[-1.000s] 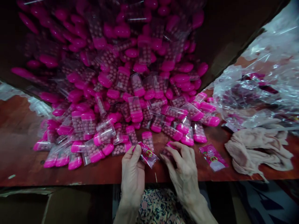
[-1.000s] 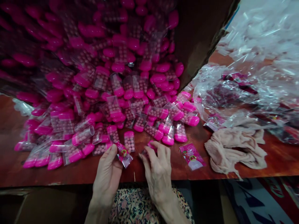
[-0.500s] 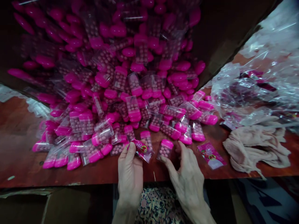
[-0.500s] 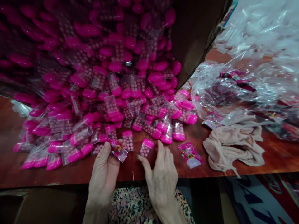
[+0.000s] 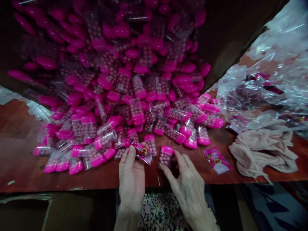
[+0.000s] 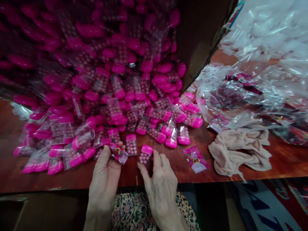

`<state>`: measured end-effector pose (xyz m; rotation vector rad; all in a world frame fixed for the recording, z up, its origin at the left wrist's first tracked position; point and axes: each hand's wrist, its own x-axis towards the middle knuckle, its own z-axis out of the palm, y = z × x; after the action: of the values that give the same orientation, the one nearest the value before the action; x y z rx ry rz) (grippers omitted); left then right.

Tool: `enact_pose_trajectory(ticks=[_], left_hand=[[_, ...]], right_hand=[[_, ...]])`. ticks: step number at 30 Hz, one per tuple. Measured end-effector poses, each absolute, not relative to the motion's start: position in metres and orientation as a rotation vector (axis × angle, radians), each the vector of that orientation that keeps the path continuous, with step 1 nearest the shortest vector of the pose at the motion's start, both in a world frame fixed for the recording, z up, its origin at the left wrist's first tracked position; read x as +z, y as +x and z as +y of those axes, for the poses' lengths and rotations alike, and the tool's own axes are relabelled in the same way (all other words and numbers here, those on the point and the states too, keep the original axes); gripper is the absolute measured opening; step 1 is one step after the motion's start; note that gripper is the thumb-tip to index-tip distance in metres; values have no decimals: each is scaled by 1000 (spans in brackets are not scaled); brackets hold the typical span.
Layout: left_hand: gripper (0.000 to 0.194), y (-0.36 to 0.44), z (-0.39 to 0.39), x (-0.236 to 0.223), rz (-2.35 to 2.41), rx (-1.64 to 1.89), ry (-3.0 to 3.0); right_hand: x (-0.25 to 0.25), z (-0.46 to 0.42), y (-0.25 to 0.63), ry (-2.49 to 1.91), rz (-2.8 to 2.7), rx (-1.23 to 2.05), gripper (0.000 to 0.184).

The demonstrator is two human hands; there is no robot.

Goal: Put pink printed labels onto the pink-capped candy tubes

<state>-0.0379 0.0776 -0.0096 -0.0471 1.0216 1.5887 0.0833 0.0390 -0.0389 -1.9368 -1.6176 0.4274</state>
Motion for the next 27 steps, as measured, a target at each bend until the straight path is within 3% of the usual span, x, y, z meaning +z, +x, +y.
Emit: enact_pose_trajectory(ticks=[5, 12, 27], left_hand=[[6, -39, 78, -6, 1027, 1589, -33], [10, -38, 79, -6, 1028, 1578, -19], [17, -29, 79, -9, 1054, 1535, -35]], right_hand=[[-36, 40, 84, -1772, -1435, 795, 36], [-25, 23, 79, -1433, -1008, 1244, 40], [-29, 24, 75, -1477, -1377, 898, 34]])
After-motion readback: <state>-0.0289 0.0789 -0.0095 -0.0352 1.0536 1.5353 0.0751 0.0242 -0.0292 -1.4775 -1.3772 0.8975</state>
